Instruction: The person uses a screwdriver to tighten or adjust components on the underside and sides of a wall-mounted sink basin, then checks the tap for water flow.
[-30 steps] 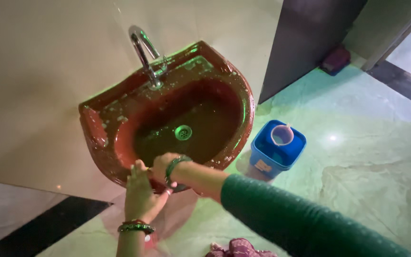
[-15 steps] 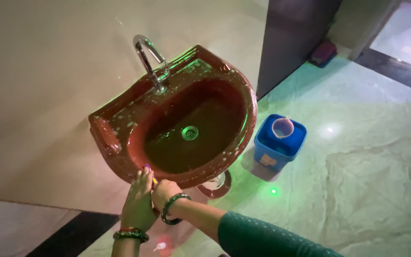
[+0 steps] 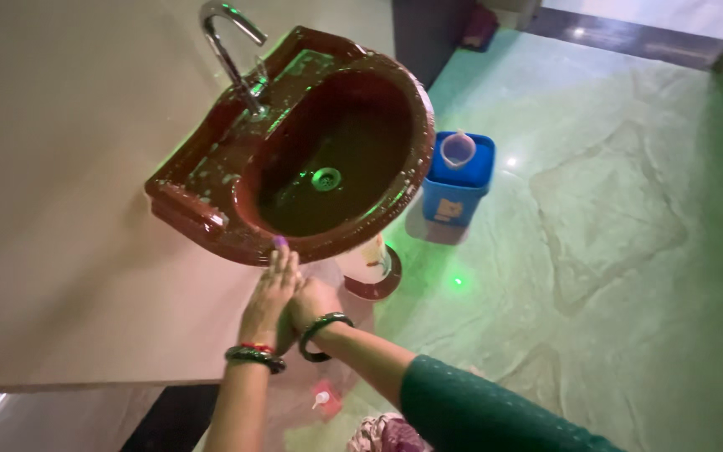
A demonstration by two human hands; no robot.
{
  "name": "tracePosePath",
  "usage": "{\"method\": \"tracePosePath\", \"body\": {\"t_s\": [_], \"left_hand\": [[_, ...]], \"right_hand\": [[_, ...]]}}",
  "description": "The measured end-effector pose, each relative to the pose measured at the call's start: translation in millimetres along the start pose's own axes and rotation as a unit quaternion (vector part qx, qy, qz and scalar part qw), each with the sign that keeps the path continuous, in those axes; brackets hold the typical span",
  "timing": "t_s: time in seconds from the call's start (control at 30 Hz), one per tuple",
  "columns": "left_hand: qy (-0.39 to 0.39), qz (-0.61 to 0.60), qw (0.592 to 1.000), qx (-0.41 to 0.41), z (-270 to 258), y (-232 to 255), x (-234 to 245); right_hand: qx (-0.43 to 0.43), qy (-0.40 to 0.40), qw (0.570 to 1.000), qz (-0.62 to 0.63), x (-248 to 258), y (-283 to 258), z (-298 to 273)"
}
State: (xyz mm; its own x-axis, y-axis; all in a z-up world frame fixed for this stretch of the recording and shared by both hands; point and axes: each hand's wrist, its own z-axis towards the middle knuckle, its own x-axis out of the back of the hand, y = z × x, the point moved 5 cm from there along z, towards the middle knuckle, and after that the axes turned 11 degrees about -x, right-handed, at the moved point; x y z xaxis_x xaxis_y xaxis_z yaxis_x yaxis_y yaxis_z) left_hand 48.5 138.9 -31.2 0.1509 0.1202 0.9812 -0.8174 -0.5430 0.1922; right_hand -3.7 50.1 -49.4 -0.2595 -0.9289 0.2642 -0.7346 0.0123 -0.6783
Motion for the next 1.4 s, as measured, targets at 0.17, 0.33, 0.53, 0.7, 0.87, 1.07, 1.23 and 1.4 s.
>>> {"method": "tracePosePath", "body": {"t_s": [0.17,0.33,0.53,0.7,0.87,1.07,1.23,1.4], "left_hand": [[0.005,0.115,0.99,-0.082,0,11,-26],[0.024,0.126,0.989,-0.075,13,8,-33],[0.038,0.31,0.938,-0.147,83,113,-47],[-0.113,-0.008,0.991,-0.072,101,133,-35],[-0.054,0.124,0.989,-0.055,62,72,-46],[-0.016,0.048,0.998,-0.036,49,53,-48],[-0.02,0.061,0.995,-0.07,98,104,-65],[-0.06,0.108,0.991,-0.05,110,105,-70]], "right_hand": [[0.028,0.087,0.995,-0.034,17,16,-18],[0.042,0.021,0.996,-0.078,8,34,27],[-0.014,0.172,0.981,-0.086,121,83,50],[0.04,0.202,0.975,-0.086,156,67,40],[0.105,0.098,0.974,-0.175,91,42,34],[0.037,0.074,0.988,-0.133,84,31,18],[0.022,0.129,0.985,-0.112,149,48,29],[0.008,0.122,0.987,-0.107,153,51,45]]}}
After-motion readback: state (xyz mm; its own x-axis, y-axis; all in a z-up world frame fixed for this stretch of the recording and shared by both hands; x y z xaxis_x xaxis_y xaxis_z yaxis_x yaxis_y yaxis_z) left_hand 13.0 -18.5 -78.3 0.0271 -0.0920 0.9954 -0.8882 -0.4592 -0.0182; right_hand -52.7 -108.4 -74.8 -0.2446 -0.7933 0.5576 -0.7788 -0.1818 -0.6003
